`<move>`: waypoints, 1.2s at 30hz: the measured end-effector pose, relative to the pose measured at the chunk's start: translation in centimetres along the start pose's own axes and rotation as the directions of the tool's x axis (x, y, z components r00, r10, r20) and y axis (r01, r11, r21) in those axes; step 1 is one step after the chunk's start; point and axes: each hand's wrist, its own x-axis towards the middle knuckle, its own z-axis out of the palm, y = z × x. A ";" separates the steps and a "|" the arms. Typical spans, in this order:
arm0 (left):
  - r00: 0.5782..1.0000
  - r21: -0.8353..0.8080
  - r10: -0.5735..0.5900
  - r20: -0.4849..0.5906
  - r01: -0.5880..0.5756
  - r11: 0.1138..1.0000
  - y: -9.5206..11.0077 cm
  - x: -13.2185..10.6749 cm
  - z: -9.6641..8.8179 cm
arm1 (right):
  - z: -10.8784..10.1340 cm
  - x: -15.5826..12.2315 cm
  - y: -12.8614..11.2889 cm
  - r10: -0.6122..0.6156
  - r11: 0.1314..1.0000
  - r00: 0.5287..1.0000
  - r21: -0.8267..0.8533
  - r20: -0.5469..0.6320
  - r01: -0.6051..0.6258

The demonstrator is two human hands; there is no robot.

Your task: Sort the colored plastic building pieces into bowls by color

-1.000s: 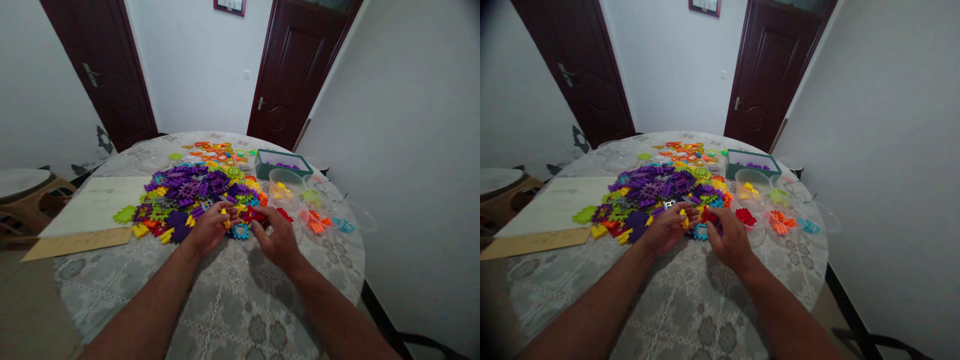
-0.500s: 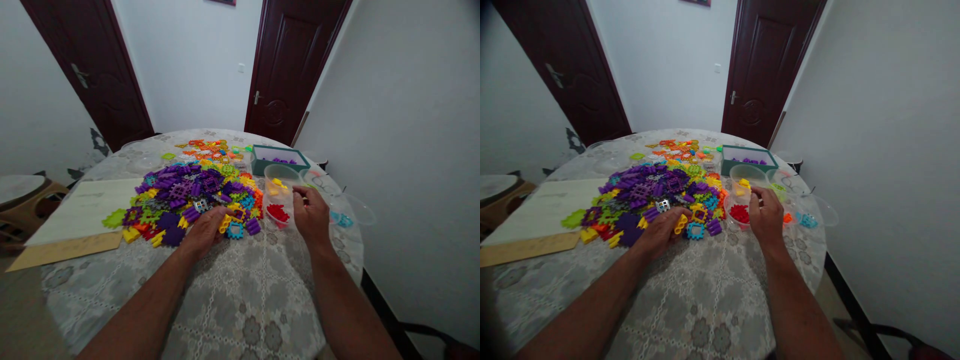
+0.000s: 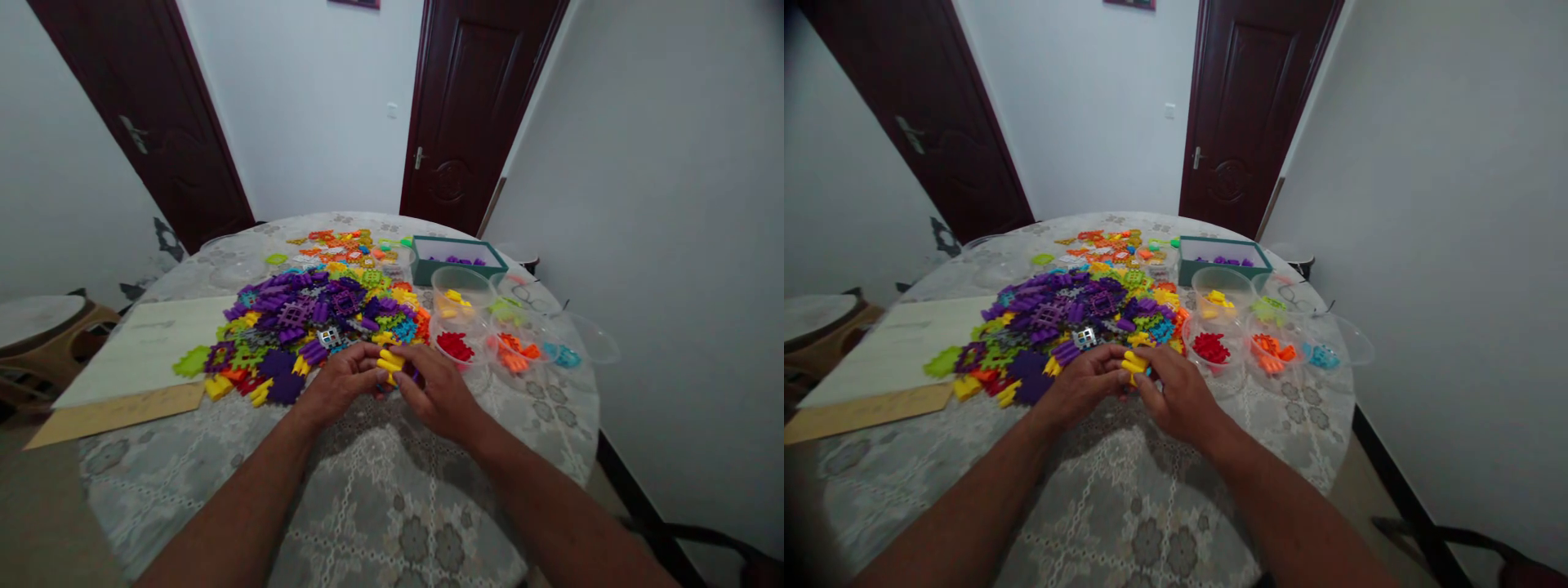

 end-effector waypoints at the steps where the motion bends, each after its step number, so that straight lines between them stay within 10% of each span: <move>1: 1.000 0.007 0.000 0.003 0.000 1.000 0.0 0.0 -0.1 | 0.1 0.0 -0.2 0.015 1.000 1.000 0.017 -0.003 -0.015; 12: 0.971 0.455 0.132 -0.200 -0.028 0.890 0.6 -0.1 0.3 | -5.7 2.3 4.3 0.359 0.930 0.898 0.016 -0.252 -0.368; 19: 0.850 0.884 0.523 0.060 -0.288 0.367 -0.9 -0.3 0.3 | -10.3 5.8 10.1 0.391 0.848 0.785 -0.143 -0.480 -0.510; 22: 0.860 0.938 0.497 0.115 -0.259 0.232 -1.2 -0.5 0.3 | -8.8 5.3 8.3 0.316 0.870 0.793 -0.175 -0.521 -0.461; 27: 0.897 0.985 0.440 0.043 -0.112 0.132 -1.6 -0.8 0.6 | -1.7 2.1 3.0 0.091 0.970 0.982 -0.207 -0.167 -0.125; 36: 0.888 0.991 0.443 -0.123 0.087 0.101 -2.7 -1.0 0.8 | 6.0 0.5 3.6 0.157 0.815 0.985 -0.573 0.075 -0.086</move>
